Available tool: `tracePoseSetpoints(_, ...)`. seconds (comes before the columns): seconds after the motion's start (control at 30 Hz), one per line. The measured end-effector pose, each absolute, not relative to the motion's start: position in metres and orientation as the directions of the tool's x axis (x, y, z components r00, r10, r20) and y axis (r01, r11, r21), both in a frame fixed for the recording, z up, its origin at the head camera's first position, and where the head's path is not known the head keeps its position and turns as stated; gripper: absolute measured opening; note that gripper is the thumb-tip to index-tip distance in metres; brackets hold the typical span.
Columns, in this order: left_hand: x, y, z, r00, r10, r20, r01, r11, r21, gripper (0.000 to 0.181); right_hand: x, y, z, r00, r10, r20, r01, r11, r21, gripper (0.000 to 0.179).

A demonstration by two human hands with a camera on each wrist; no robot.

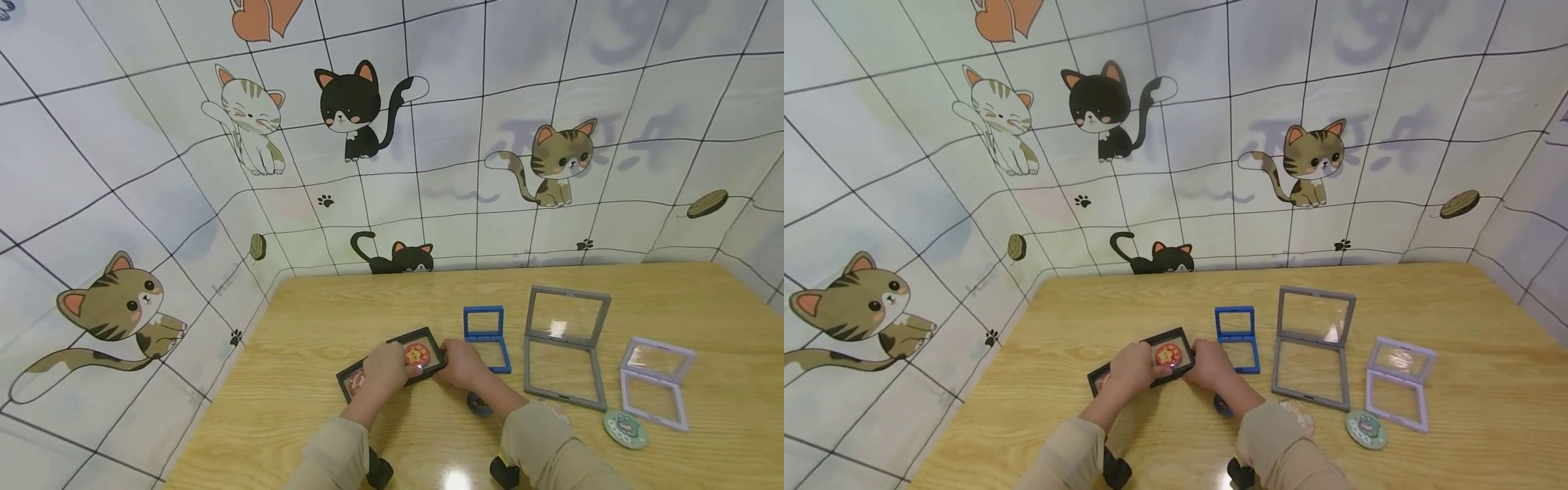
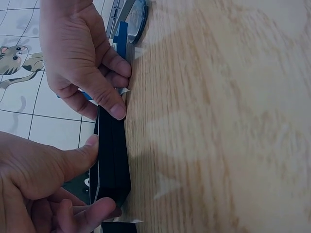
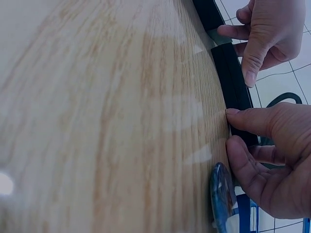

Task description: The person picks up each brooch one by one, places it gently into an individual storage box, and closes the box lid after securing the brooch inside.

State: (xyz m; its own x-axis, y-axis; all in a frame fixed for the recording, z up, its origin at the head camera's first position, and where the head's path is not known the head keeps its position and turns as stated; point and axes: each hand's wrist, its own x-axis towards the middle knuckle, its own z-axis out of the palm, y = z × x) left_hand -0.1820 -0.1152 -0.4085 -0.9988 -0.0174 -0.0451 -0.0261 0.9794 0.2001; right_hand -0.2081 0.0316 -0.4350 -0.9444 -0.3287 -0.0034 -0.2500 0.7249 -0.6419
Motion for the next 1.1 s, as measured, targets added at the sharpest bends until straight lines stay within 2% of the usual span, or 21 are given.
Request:
tracePoseSetpoints(0.23, -0.179, -0.111, -0.404, -1.0, 0.008, -0.024, 0.004, 0.989, 0.15, 0.039, -0.205, 0.032, -0.437, -0.953, -0.302, 0.019, -0.245, 0.737, -0.63, 0.028)
tracePoseSetpoints(0.33, -0.177, -0.108, -0.403, -0.999, -0.004, 0.032, -0.001, 0.994, 0.111, 0.038, -0.203, 0.037, -0.436, -0.952, -0.305, 0.034, -0.263, 0.754, -0.602, 0.026)
tracePoseSetpoints(0.43, -0.175, -0.107, -0.403, -0.993, -0.017, 0.116, -0.003, 0.993, 0.119, 0.038, -0.201, 0.044, -0.432, -0.949, -0.31, 0.047, -0.279, 0.767, -0.578, 0.029)
tracePoseSetpoints(0.53, -0.172, -0.106, -0.403, -0.988, -0.02, 0.156, 0.016, 0.974, 0.227, 0.036, -0.199, 0.05, -0.428, -0.951, -0.306, 0.051, -0.279, 0.774, -0.569, 0.033)
tracePoseSetpoints(0.63, -0.17, -0.104, -0.404, -0.988, -0.002, 0.153, 0.059, 0.918, 0.392, 0.031, -0.196, 0.056, -0.423, -0.95, -0.306, 0.058, -0.284, 0.771, -0.57, 0.033)
tracePoseSetpoints(0.8, -0.167, -0.099, -0.405, -0.988, 0.077, 0.133, 0.142, 0.789, 0.598, 0.026, -0.187, 0.065, -0.416, -0.949, -0.305, 0.078, -0.29, 0.749, -0.596, 0.024)
tracePoseSetpoints(0.97, -0.163, -0.091, -0.408, -0.988, 0.146, 0.051, 0.139, 0.694, 0.707, 0.021, -0.178, 0.077, -0.411, -0.945, -0.316, 0.089, -0.303, 0.736, -0.605, 0.014)
tracePoseSetpoints(1.1, -0.157, -0.081, -0.411, -0.985, 0.17, -0.017, 0.109, 0.699, 0.707, 0.012, -0.168, 0.09, -0.409, -0.945, -0.319, 0.075, -0.297, 0.738, -0.606, 0.01)
